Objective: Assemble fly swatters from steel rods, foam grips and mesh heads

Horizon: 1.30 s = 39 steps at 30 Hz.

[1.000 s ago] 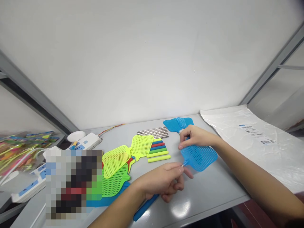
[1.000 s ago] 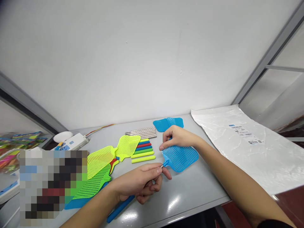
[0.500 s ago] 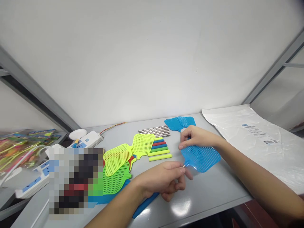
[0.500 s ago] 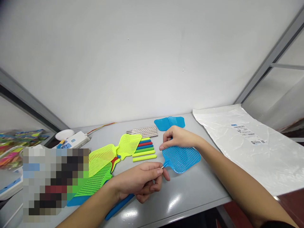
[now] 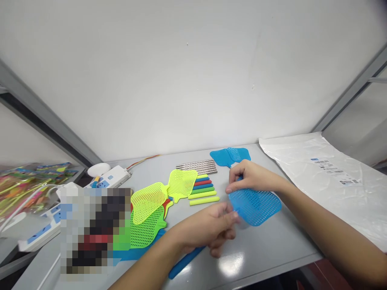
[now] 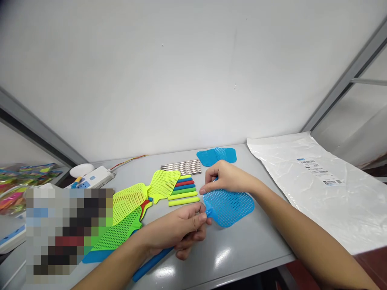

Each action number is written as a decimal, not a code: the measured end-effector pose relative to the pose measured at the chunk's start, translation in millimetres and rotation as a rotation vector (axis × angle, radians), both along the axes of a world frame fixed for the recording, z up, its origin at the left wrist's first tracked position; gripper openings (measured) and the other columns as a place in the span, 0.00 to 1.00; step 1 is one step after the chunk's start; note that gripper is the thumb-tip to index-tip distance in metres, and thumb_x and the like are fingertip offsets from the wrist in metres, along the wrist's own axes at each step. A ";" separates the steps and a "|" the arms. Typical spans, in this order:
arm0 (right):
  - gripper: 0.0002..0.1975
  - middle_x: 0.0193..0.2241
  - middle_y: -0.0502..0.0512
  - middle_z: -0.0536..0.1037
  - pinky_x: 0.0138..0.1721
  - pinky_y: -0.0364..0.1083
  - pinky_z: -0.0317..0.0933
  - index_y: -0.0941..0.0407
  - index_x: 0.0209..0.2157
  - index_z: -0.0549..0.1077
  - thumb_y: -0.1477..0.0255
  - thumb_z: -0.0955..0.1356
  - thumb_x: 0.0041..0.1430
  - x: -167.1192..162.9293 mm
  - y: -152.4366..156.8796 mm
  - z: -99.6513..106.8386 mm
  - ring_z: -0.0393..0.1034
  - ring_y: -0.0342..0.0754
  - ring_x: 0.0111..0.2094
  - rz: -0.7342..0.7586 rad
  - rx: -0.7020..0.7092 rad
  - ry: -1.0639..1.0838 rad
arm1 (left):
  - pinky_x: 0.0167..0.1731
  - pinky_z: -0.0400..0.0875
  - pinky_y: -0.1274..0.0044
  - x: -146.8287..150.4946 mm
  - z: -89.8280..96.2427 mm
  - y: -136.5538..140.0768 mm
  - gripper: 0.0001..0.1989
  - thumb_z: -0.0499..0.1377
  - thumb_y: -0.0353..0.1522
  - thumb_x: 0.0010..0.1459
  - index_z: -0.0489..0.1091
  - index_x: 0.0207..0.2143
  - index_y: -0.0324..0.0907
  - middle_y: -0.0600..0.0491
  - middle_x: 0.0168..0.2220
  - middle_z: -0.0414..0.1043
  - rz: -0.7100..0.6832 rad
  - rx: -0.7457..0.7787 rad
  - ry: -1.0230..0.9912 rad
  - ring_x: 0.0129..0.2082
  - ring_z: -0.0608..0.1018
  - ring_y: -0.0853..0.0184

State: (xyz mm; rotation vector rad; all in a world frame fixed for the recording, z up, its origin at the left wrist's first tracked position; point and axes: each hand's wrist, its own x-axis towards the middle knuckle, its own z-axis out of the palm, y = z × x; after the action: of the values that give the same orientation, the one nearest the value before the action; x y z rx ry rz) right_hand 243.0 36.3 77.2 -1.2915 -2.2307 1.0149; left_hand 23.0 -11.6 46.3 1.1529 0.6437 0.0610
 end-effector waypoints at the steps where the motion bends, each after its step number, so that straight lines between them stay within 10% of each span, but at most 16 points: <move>1: 0.18 0.21 0.49 0.73 0.26 0.44 0.54 0.55 0.23 0.76 0.54 0.73 0.48 4.6 2.4 0.6 0.64 0.43 0.26 -0.018 -0.001 0.000 | 0.18 0.59 0.81 -2.9 -0.7 2.8 0.17 0.51 0.47 0.64 0.60 0.41 0.43 0.59 0.28 0.62 -0.033 0.050 0.013 0.15 0.59 0.78; 11: 0.19 0.19 0.49 0.72 0.24 0.44 0.53 0.56 0.21 0.75 0.54 0.74 0.47 21.3 11.9 1.8 0.61 0.44 0.24 -0.145 0.089 -0.005 | 0.26 0.57 0.78 -3.2 0.9 4.3 0.18 0.47 0.45 0.65 0.65 0.33 0.42 0.57 0.27 0.63 0.036 0.544 0.262 0.27 0.64 0.70; 20: 0.19 0.21 0.50 0.74 0.25 0.44 0.54 0.56 0.22 0.75 0.53 0.73 0.49 17.7 13.9 -1.0 0.63 0.44 0.25 -0.111 0.124 -0.031 | 0.27 0.59 0.79 -11.8 11.5 11.7 0.19 0.46 0.45 0.65 0.70 0.36 0.44 0.56 0.27 0.63 0.003 0.577 0.319 0.27 0.67 0.68; 31: 0.20 0.25 0.53 0.77 0.30 0.46 0.58 0.55 0.24 0.77 0.51 0.72 0.47 101.9 33.3 19.7 0.69 0.50 0.30 -0.368 0.143 -0.086 | 0.33 0.59 0.78 -41.9 33.1 26.9 0.21 0.47 0.46 0.65 0.73 0.35 0.45 0.55 0.29 0.65 -0.008 0.721 0.363 0.31 0.68 0.67; 39: 0.20 0.21 0.49 0.71 0.28 0.45 0.56 0.56 0.22 0.72 0.52 0.72 0.49 54.5 24.6 23.9 0.64 0.45 0.26 -0.379 0.219 0.063 | 0.32 0.59 0.77 -22.8 34.5 21.9 0.20 0.48 0.47 0.64 0.71 0.35 0.43 0.55 0.29 0.64 0.055 0.690 0.322 0.31 0.68 0.67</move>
State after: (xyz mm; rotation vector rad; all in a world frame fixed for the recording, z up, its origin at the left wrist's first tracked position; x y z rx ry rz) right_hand 297.5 60.9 101.1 -1.4822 -1.8890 0.6430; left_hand 0.2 10.3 80.8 1.8318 0.9809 0.1542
